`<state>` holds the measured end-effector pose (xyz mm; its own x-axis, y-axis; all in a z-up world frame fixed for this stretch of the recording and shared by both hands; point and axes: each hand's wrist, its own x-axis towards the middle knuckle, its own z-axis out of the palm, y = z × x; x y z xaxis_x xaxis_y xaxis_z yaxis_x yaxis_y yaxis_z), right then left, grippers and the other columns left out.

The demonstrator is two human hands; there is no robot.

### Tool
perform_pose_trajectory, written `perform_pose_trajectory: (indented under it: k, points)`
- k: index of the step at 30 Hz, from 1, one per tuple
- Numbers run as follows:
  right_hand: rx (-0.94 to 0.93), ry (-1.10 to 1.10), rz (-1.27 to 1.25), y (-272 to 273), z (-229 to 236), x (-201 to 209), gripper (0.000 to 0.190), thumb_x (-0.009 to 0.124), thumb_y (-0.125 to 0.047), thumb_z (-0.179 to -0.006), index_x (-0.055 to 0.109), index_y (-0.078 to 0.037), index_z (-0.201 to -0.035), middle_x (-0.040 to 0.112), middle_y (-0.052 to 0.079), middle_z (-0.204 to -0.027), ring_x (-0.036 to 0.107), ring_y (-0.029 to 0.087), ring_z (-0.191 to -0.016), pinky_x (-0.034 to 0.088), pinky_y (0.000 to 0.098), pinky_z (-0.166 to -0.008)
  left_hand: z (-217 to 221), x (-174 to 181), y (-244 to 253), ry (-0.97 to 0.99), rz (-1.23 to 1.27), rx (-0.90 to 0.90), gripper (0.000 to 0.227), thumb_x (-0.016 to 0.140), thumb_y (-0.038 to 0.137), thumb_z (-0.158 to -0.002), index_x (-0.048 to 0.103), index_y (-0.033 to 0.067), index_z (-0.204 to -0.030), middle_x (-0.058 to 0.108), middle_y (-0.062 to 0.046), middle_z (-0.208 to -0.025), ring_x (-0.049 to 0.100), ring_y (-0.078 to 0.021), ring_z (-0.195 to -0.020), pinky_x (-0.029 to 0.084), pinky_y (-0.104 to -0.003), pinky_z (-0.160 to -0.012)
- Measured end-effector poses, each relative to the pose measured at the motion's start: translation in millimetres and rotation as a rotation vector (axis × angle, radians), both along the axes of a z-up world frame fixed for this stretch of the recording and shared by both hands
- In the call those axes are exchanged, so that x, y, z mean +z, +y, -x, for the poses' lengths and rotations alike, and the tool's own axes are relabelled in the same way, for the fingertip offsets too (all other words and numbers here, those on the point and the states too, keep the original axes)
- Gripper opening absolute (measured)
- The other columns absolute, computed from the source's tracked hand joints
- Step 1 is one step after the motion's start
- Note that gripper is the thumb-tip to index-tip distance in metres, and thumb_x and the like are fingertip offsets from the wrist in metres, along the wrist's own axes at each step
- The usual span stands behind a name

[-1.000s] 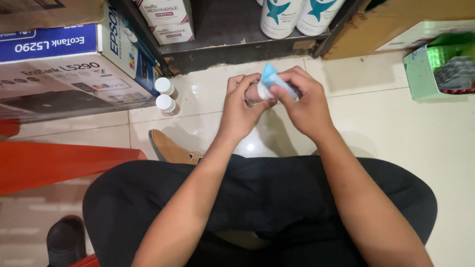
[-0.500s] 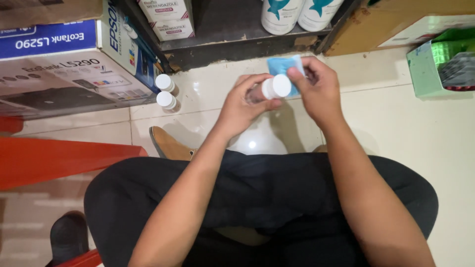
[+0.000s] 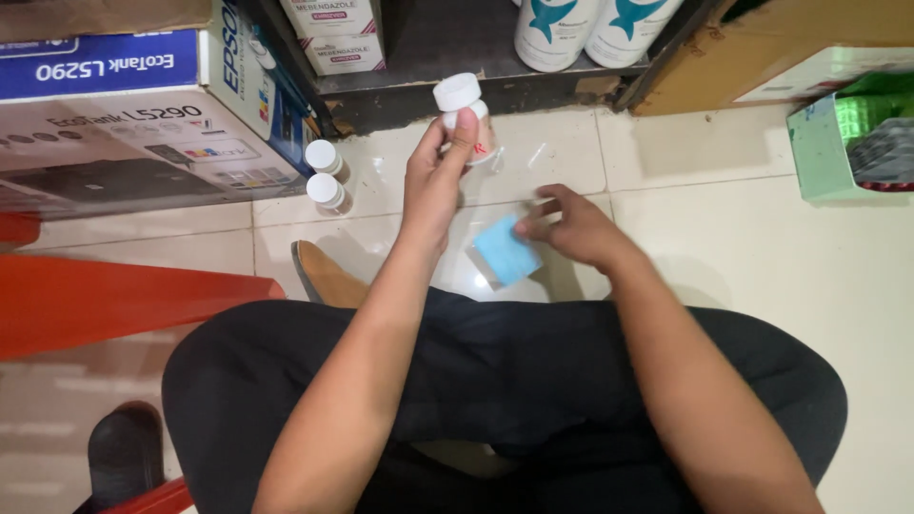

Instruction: Cleaning and organizing pharmaceutical pill bottles on a shelf.

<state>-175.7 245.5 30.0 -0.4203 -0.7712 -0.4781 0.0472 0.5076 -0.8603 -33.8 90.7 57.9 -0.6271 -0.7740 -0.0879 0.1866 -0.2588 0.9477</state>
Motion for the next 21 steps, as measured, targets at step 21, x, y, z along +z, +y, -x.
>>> perform_pose_trajectory:
  k: [21]
  points:
    - [-0.128, 0.324, 0.541, -148, 3, 59, 0.050, 0.082, -0.018, -0.092, 0.061, -0.003, -0.134, 0.065, 0.013, -0.115, 0.070, 0.020, -0.097, 0.059, 0.0298, -0.089, -52, 92, -80, -0.235, 0.718, -0.127, 0.089, 0.078, 0.029, -0.090, 0.029, 0.0035, -0.159, 0.040, -0.038, -0.152, 0.039, -0.0556, -0.141, 0.039, -0.062, -0.115]
